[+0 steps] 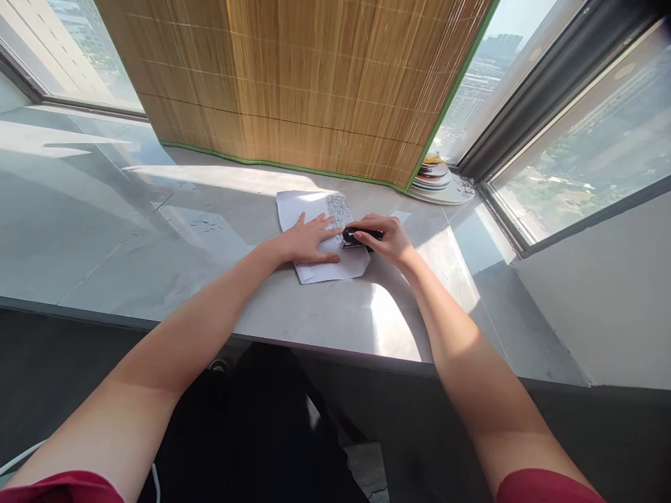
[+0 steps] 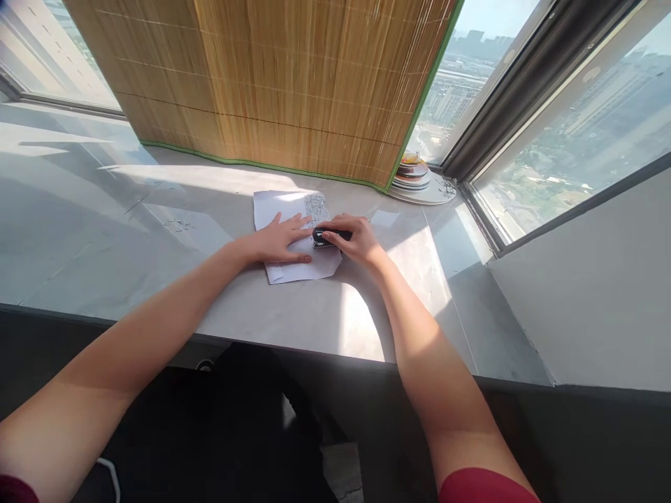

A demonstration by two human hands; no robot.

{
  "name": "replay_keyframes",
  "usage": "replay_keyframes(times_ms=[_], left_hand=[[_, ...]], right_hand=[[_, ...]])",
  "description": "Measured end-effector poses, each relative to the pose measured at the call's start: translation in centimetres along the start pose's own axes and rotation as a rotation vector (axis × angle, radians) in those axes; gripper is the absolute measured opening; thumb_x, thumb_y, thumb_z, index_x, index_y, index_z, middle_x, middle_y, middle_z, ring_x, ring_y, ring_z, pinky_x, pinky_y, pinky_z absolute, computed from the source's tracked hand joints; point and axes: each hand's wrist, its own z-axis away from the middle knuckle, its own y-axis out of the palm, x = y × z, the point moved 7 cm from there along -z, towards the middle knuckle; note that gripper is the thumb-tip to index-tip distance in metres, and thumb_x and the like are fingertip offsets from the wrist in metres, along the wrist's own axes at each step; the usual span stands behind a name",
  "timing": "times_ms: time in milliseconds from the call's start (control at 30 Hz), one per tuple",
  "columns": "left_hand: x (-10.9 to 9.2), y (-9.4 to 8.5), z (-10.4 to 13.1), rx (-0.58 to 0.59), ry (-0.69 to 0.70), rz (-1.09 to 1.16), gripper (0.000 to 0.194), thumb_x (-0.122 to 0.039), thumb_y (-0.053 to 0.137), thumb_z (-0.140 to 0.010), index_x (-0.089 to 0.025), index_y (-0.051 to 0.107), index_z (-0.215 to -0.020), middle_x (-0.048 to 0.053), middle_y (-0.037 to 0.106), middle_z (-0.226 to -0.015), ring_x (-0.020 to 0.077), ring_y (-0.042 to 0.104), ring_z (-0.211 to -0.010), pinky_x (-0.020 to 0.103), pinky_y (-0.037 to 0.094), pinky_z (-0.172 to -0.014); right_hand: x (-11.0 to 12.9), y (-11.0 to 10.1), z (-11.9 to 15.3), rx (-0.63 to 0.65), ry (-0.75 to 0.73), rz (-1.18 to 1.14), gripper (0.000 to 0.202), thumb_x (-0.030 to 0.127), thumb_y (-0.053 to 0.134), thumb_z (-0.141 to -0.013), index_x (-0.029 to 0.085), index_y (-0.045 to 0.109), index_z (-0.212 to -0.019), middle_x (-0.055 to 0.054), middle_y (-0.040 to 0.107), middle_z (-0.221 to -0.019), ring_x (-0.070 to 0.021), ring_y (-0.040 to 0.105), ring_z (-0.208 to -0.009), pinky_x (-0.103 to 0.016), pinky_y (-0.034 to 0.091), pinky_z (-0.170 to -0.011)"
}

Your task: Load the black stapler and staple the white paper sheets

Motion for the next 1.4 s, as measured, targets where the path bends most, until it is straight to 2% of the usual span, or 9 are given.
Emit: replay_keyframes(times_ms=[167, 300, 400, 633, 767, 1000, 1267, 1400], left_hand=[[0.0, -0.3, 0.1, -0.022, 0.029, 0.027, 0.076, -0.073, 0.075, -0.088, -0.035, 0.067, -0.154, 0.006, 0.043, -0.179, 0.0458, 0.025, -0.17, 0.07, 0.006, -0.137], [-0.6, -0.1, -0.1, -0.014, 0.101, 0.067, 0.059, -0.063, 0.074, -0.094, -0.036, 0.072, -0.146, 0.003, 0.054, -0.172, 0.0417, 0.033, -0.168, 0.069, 0.008, -0.138], [-0.6, -0.1, -0.2, -0.015, 0.108, 0.09, 0.057, -0.065, 0.074, -0.094, -0.035, 0.074, -0.142, 0.003, 0.058, -0.168, 0.0405, 0.037, -0.166, 0.068, 0.011, -0.138], [-0.2, -0.3, 0.0, -0.003, 0.09, 0.079, 0.057, -0.065, 0.074, -0.094, -0.034, 0.073, -0.142, 0.004, 0.054, -0.172, 0.0413, 0.034, -0.167, 0.07, 0.011, -0.137], [-0.7, -0.2, 0.1, 0.042, 0.102, 0.038, 0.057, -0.065, 0.068, -0.098, -0.031, 0.072, -0.144, 0.005, 0.049, -0.175, 0.0415, 0.029, -0.169, 0.071, 0.005, -0.138], [-1.7, -0.2, 0.6, 0.192, 0.02, -0.093, 0.071, -0.068, 0.048, -0.106, -0.032, 0.052, -0.166, 0.003, 0.029, -0.185, 0.0402, 0.016, -0.173, 0.073, -0.003, -0.136], [-1.4, 0.0, 0.4, 0.177, 0.033, -0.096, 0.074, -0.069, 0.048, -0.105, -0.037, 0.043, -0.172, 0.002, 0.026, -0.186, 0.0391, 0.018, -0.173, 0.075, -0.002, -0.136], [-1.1, 0.2, 0.3, 0.17, 0.033, -0.085, 0.075, -0.069, 0.048, -0.105, -0.039, 0.04, -0.173, 0.001, 0.027, -0.186, 0.039, 0.017, -0.173, 0.074, -0.003, -0.136]], right_hand=[[0.0, 0.1, -0.1, 0.014, -0.025, 0.048, 0.042, 0.062, 0.069, -0.098, 0.03, 0.09, -0.115, -0.007, 0.082, -0.097, -0.0282, 0.069, -0.091, -0.048, 0.056, -0.093], [0.6, 0.1, -0.2, 0.031, -0.057, 0.061, 0.039, 0.059, 0.068, -0.099, 0.031, 0.091, -0.115, -0.008, 0.081, -0.095, -0.0285, 0.066, -0.088, -0.048, 0.053, -0.089], [1.0, 0.2, -0.2, 0.043, -0.065, 0.077, 0.036, 0.054, 0.067, -0.099, 0.032, 0.091, -0.114, -0.007, 0.081, -0.094, -0.0287, 0.064, -0.088, -0.048, 0.053, -0.087], [1.1, 0.7, -0.2, 0.05, -0.061, 0.122, 0.03, 0.044, 0.067, -0.099, 0.032, 0.091, -0.115, -0.007, 0.081, -0.093, -0.0284, 0.062, -0.086, -0.049, 0.051, -0.089], [1.0, 0.9, -0.2, 0.041, -0.074, 0.138, 0.03, 0.042, 0.067, -0.1, 0.032, 0.091, -0.116, -0.008, 0.081, -0.093, -0.029, 0.061, -0.087, -0.05, 0.05, -0.089], [1.2, 1.1, -0.1, 0.038, -0.105, 0.183, 0.031, 0.037, 0.065, -0.101, 0.031, 0.09, -0.118, -0.007, 0.08, -0.093, -0.027, 0.06, -0.085, -0.048, 0.05, -0.087], [1.7, 1.4, -0.2, 0.083, -0.081, 0.246, 0.027, 0.033, 0.066, -0.1, 0.03, 0.092, -0.107, -0.007, 0.081, -0.094, -0.0267, 0.06, -0.087, -0.047, 0.05, -0.087], [1.8, 1.7, -0.2, 0.118, -0.066, 0.274, 0.028, 0.03, 0.064, -0.102, 0.031, 0.091, -0.112, -0.007, 0.081, -0.102, -0.0274, 0.06, -0.093, -0.047, 0.049, -0.092]])
